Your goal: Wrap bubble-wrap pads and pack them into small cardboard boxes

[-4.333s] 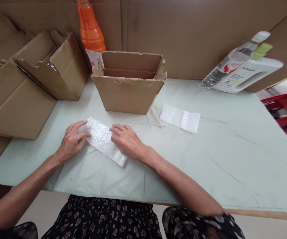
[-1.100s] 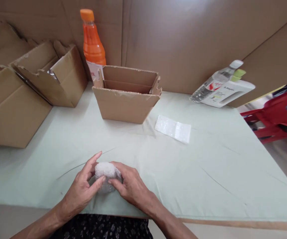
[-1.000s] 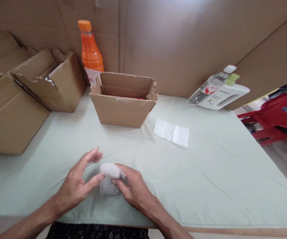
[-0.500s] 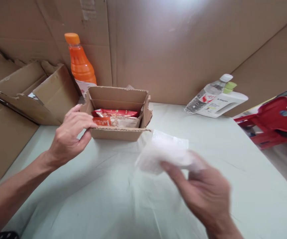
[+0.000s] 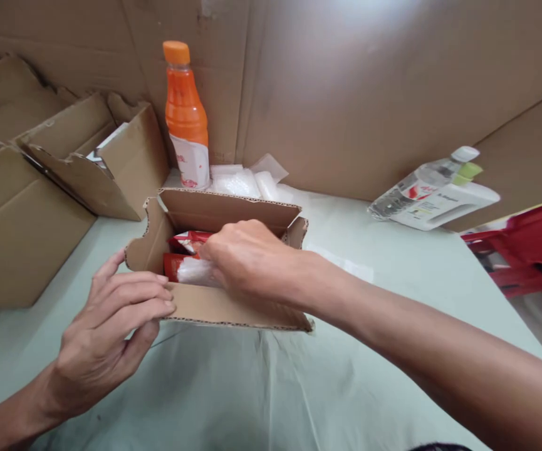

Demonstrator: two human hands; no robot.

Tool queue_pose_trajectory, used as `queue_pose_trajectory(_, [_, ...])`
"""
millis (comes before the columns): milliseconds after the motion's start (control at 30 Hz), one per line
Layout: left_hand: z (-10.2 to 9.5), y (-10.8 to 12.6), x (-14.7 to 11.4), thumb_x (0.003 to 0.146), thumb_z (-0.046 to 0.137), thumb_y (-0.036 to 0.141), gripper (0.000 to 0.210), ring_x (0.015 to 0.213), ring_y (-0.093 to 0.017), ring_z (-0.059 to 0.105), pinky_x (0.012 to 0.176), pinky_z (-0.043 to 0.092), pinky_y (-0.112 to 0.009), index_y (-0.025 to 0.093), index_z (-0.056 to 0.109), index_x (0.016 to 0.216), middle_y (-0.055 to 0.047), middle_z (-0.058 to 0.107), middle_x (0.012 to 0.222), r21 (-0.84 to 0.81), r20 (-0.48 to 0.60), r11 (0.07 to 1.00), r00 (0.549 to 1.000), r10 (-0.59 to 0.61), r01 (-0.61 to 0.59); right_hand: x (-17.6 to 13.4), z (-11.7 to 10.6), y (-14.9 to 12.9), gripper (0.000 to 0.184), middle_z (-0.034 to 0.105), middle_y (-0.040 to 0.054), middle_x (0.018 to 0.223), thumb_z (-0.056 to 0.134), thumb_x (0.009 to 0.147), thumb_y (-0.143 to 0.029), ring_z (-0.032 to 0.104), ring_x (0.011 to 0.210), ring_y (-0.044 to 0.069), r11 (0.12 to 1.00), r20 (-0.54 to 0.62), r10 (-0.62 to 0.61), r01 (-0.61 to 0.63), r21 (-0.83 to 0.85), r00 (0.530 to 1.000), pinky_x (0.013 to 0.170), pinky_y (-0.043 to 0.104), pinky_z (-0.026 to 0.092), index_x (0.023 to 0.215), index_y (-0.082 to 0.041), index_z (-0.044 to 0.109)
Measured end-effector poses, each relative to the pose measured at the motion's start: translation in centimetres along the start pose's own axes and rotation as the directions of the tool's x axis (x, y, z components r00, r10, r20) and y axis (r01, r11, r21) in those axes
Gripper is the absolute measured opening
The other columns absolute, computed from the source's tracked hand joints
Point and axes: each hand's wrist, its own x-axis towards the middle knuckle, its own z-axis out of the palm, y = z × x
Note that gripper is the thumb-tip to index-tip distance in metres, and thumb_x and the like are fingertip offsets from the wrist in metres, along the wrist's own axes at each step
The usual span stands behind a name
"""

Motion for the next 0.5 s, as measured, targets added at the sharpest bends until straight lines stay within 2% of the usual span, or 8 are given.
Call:
queue_pose_trajectory(67, [0.1,-0.1,0.2,0.086,0.058,-0.006,0.026,0.101,-0.015,0.066,0.124,0.029,-0.055,0.016,0.067,0.097,-0.002,0.073,0.093,-0.014,-0.016,1.000,1.000,-0.009,0.009,1.8,0.5,-0.8,0.020,0.065,0.0030,0.066,0.053,0.088,-0.009,0.047,0.054,0.012,0.996,0.186,0.035,-0.019,-0.084,0.982,0.053,0.027,0.026,0.081,-0.015,0.070])
queue_pose_trajectory(100, [0.2,-0.3,0.3,0.087,0.057,-0.006,0.026,0.101,-0.015,0.066,0.124,0.029,-0.054,0.016,0.067,0.097,-0.002,0.072,0.093,-0.018,-0.024,1.000,1.000,-0.011,0.010,2.5,0.7,-1.0,0.021,0.064,0.0031,0.066,0.051,0.087,-0.007,0.045,0.052,0.011,0.995,0.232,0.043,-0.022,-0.093,0.972,0.053,0.027,0.026,0.084,-0.014,0.070])
queue_pose_trajectory(300, [0.9,-0.8,0.5,0.084,0.057,-0.006,0.030,0.105,-0.020,0.066,0.122,0.032,-0.059,0.016,0.066,0.103,-0.004,0.071,0.097,0.015,-0.070,1.000,0.997,0.018,-0.017,3.6,1.2,-0.5,0.022,0.069,0.0030,0.076,0.053,0.085,-0.009,0.054,0.056,0.013,0.994,0.319,0.058,-0.084,0.070,0.946,0.052,0.026,0.032,0.094,-0.016,0.072])
queue_pose_trajectory(367, [0.9,-0.9,0.3,0.083,0.061,-0.005,0.035,0.115,-0.024,0.064,0.121,0.035,-0.059,0.017,0.065,0.110,-0.007,0.070,0.104,0.036,-0.105,0.999,0.994,0.011,-0.008,2.0,0.8,0.0,0.023,0.073,0.0026,0.084,0.056,0.088,-0.013,0.061,0.066,0.015,0.990,0.185,0.015,-0.040,0.137,0.983,0.057,0.025,0.038,0.101,-0.018,0.074])
queue_pose_trajectory(400, [0.8,-1.0,0.0,0.082,0.064,-0.003,0.040,0.121,-0.027,0.062,0.120,0.037,-0.059,0.018,0.064,0.117,-0.009,0.068,0.110,0.044,-0.135,0.999,0.991,-0.006,0.012,0.5,0.5,0.4,0.024,0.075,0.0020,0.089,0.059,0.089,-0.016,0.063,0.073,0.015,0.983,0.041,0.005,-0.013,0.182,0.999,0.062,0.025,0.042,0.107,-0.019,0.074])
queue_pose_trajectory(433, [0.6,-1.1,-0.4,0.082,0.067,0.000,0.048,0.127,-0.029,0.059,0.120,0.039,-0.058,0.019,0.062,0.125,-0.011,0.066,0.119,0.049,-0.176,0.998,0.984,-0.036,0.045,-1.4,0.4,1.0,0.025,0.075,0.0013,0.095,0.061,0.090,-0.019,0.065,0.079,0.015,0.974,-0.146,0.036,-0.002,0.228,0.989,0.067,0.025,0.045,0.112,-0.021,0.074])
queue_pose_trajectory(467, [0.4,-1.2,-0.9,0.081,0.070,0.003,0.057,0.131,-0.031,0.056,0.119,0.041,-0.057,0.021,0.058,0.134,-0.013,0.062,0.128,0.055,-0.225,0.994,0.971,-0.078,0.093,-3.5,0.5,1.8,0.026,0.076,0.0010,0.101,0.064,0.092,-0.025,0.066,0.083,0.015,0.962,-0.350,0.119,-0.020,0.274,0.929,0.072,0.026,0.047,0.116,-0.022,0.073])
queue_pose_trajectory(500, [0.1,-1.4,-1.6,0.082,0.072,0.006,0.065,0.134,-0.032,0.054,0.119,0.041,-0.056,0.024,0.054,0.141,-0.013,0.058,0.137,0.062,-0.271,0.987,0.954,-0.129,0.151,-5.9,0.8,2.7,0.027,0.076,0.0015,0.105,0.065,0.093,-0.030,0.067,0.085,0.014,0.941,-0.529,0.246,-0.070,0.331,0.812,0.076,0.027,0.049,0.117,-0.022,0.073])
